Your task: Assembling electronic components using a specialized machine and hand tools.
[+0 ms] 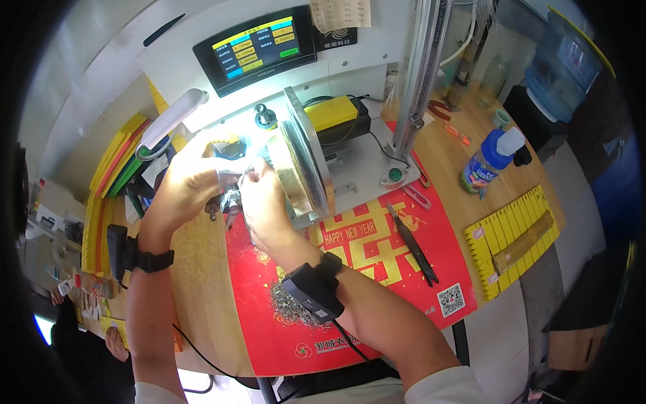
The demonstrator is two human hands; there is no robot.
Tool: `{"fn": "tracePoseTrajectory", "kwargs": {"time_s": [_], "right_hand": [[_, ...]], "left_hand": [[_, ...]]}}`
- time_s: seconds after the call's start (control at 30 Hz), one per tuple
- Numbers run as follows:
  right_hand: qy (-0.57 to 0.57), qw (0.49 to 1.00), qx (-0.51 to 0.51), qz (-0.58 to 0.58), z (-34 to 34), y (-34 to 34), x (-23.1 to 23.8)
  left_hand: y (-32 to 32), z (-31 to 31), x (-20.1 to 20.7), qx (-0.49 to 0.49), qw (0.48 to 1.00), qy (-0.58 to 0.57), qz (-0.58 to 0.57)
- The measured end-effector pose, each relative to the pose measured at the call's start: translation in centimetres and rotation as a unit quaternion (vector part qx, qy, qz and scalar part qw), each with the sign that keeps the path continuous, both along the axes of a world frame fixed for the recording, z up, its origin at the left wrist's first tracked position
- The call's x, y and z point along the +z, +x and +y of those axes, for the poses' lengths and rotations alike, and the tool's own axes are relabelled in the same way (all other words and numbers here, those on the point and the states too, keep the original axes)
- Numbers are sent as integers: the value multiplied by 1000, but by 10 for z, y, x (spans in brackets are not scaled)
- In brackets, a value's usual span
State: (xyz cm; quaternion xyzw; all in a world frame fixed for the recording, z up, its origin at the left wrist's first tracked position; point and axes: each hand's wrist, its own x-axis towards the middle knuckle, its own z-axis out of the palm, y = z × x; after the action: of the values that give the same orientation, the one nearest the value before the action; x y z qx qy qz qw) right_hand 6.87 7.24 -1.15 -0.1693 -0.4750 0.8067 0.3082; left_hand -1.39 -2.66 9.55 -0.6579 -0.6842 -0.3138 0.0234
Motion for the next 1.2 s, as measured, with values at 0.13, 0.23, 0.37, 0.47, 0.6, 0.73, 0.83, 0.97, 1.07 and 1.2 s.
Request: {"fn": "tracePoseTrajectory", "kwargs": {"time_s": [0.13,0.23,0.37,0.47,0.6,0.73,0.83,0.97,1.07,1.2], "right_hand": [[1,1000,-16,8,-4,2,8],[-66,998,-18,8,-11,19,20],[-192,981,37,-17,-23,80,42],[-227,970,85,7,-24,91,54],[-191,976,101,19,-25,93,48],[-144,986,82,-2,-24,97,39],[-130,989,74,10,-26,95,36],[-111,990,85,17,-24,96,32],[-118,989,73,40,-26,96,33],[-125,989,60,49,-26,94,33]], "left_hand": [[4,6,9,10,989,30,141],[20,-3,19,66,981,43,179],[55,-22,17,128,971,73,189],[82,-27,5,129,962,91,224],[94,-46,-12,174,972,95,123],[76,-33,-14,218,967,132,-18],[64,-27,-26,201,971,104,-79],[60,-26,-29,208,968,135,-40],[59,-25,-36,234,942,199,-134],[54,-27,-42,216,955,170,-112]]}}
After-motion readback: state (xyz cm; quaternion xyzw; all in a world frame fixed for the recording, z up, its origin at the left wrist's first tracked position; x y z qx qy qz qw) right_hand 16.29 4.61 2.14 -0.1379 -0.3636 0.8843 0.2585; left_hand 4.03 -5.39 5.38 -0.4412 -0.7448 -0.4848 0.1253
